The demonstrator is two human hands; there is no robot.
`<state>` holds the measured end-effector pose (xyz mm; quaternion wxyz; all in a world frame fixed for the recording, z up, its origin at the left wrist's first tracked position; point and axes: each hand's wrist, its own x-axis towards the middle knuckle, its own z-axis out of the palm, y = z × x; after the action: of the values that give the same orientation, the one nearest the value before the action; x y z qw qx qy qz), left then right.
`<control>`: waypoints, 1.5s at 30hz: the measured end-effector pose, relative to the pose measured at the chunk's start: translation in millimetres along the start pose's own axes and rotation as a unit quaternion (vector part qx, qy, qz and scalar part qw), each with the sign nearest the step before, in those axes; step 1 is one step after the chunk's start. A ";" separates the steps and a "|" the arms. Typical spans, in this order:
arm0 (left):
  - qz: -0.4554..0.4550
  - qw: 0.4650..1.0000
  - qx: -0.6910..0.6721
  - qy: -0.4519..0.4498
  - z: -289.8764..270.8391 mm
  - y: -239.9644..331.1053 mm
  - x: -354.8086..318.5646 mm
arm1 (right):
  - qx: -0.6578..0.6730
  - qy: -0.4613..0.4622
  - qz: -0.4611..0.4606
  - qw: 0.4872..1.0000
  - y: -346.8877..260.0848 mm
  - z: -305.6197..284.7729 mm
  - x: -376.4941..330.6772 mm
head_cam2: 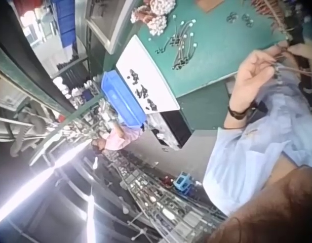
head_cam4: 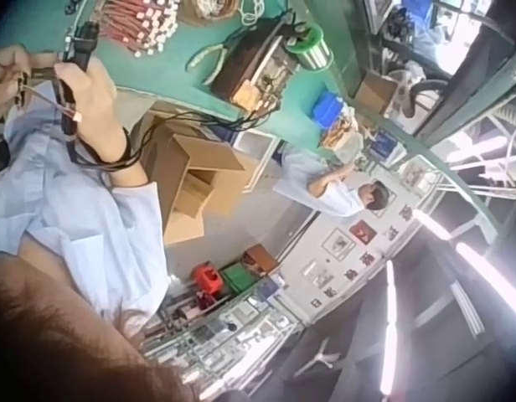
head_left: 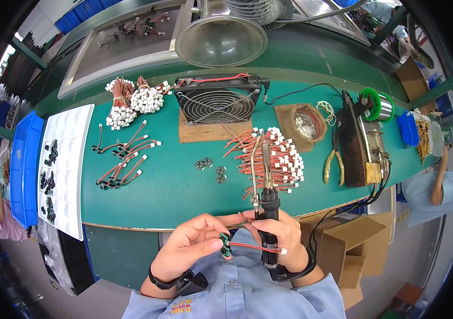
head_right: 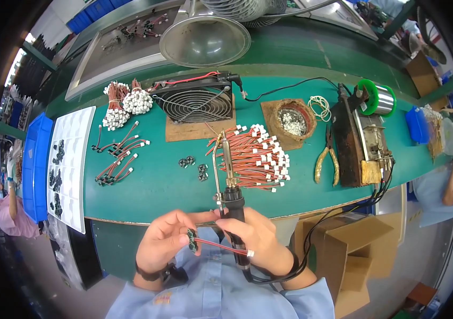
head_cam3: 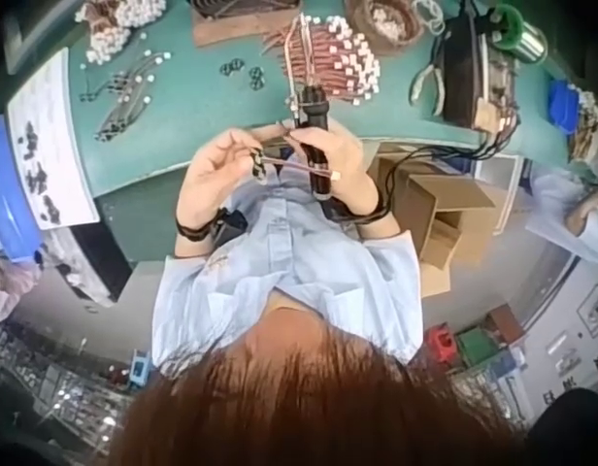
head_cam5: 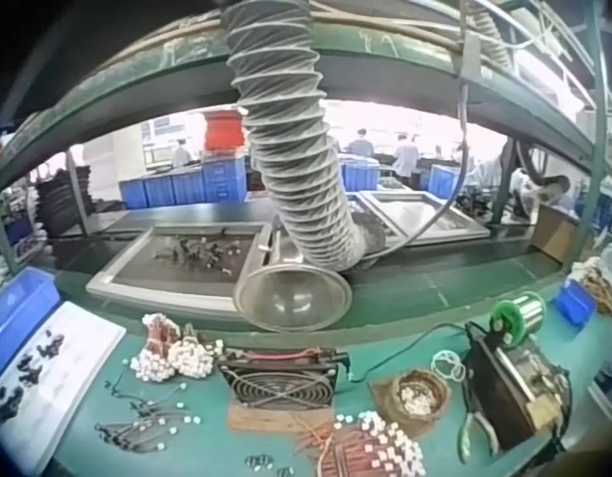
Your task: The person solders wires to circuit boards using a soldering iron and then places the finished assemblies onto a tray. After completing each piece, they pick up a new circuit board and wire from the workbench to repeat the process.
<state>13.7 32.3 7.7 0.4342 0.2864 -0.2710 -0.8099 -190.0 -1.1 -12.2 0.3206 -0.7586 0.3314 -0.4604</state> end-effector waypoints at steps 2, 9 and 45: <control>-0.002 1.000 0.004 0.004 0.2 -0.3 -0.6 | -0.042 -0.051 0.027 0.997 -4.0 -12.0 6.3; 0.102 0.978 0.109 0.146 7.0 -8.3 11.8 | -0.012 0.183 0.087 0.979 2.3 -10.6 -0.7; 0.008 0.953 -0.287 -0.098 -1.1 -22.5 25.5 | 0.232 -0.009 0.147 0.961 -37.2 -2.8 23.4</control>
<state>-9.5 20.9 -14.4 0.4758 0.0663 -0.0705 -0.8742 -176.4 1.1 29.6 0.5550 -0.6103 0.3200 -0.4660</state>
